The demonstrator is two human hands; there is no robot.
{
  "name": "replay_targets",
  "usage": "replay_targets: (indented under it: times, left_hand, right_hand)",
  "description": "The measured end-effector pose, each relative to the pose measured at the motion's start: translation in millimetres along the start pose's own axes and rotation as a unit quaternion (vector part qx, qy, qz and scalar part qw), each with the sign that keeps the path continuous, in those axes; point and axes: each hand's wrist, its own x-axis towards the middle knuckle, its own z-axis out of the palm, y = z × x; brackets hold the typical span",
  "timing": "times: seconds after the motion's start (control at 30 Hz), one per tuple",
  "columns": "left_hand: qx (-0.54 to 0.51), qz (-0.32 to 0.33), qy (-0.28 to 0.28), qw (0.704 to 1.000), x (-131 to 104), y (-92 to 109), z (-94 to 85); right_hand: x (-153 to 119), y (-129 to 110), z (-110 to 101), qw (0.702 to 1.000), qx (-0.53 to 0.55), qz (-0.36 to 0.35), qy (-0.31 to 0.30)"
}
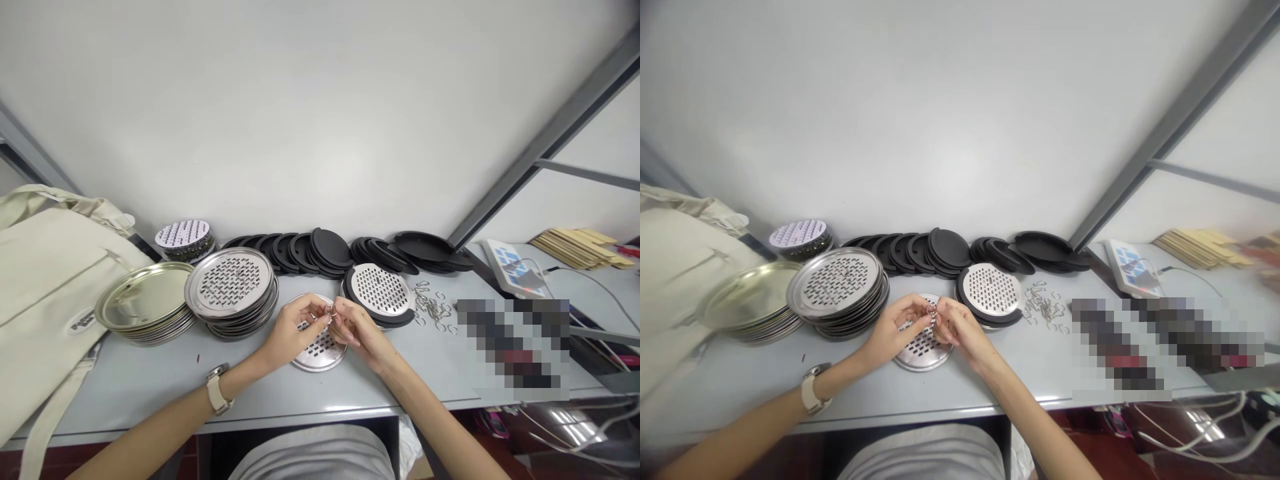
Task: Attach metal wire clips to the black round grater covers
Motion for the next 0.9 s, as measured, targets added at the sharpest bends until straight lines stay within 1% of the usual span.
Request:
replay_targets:
  times: [0.23,0.4,0.47,0.63,0.9]
  left_hand:
    - [0.070,0.013,-0.008,0.997,0.8,0.7,-1.6]
    - [0.147,0.054,0.002,0.988,1.1,5.4,-2.3]
    - [0.166,0.062,-0.003,0.984,0.0,6.4,-1.6]
    - [0.194,0.070,-0.015,0.978,-2.3,6.4,-0.1]
    - [0.190,0.090,-0.005,0.978,-2.5,6.9,-1.2]
  right_hand:
    - [-0.6,1.7,1.3,0.999,-0.028,-0.022,0.012]
    - [-0.2,3.8,0.4,0.998,-0.039,-0.044,0.032]
    - [0.4,3.7,-0.2,0.997,-0.037,-0.055,0.042]
    - [1.5,4.0,-1.6,0.996,-0.037,-0.061,0.052]
    - [0.3,5.1,-1.6,0.997,-0.047,-0.043,0.040]
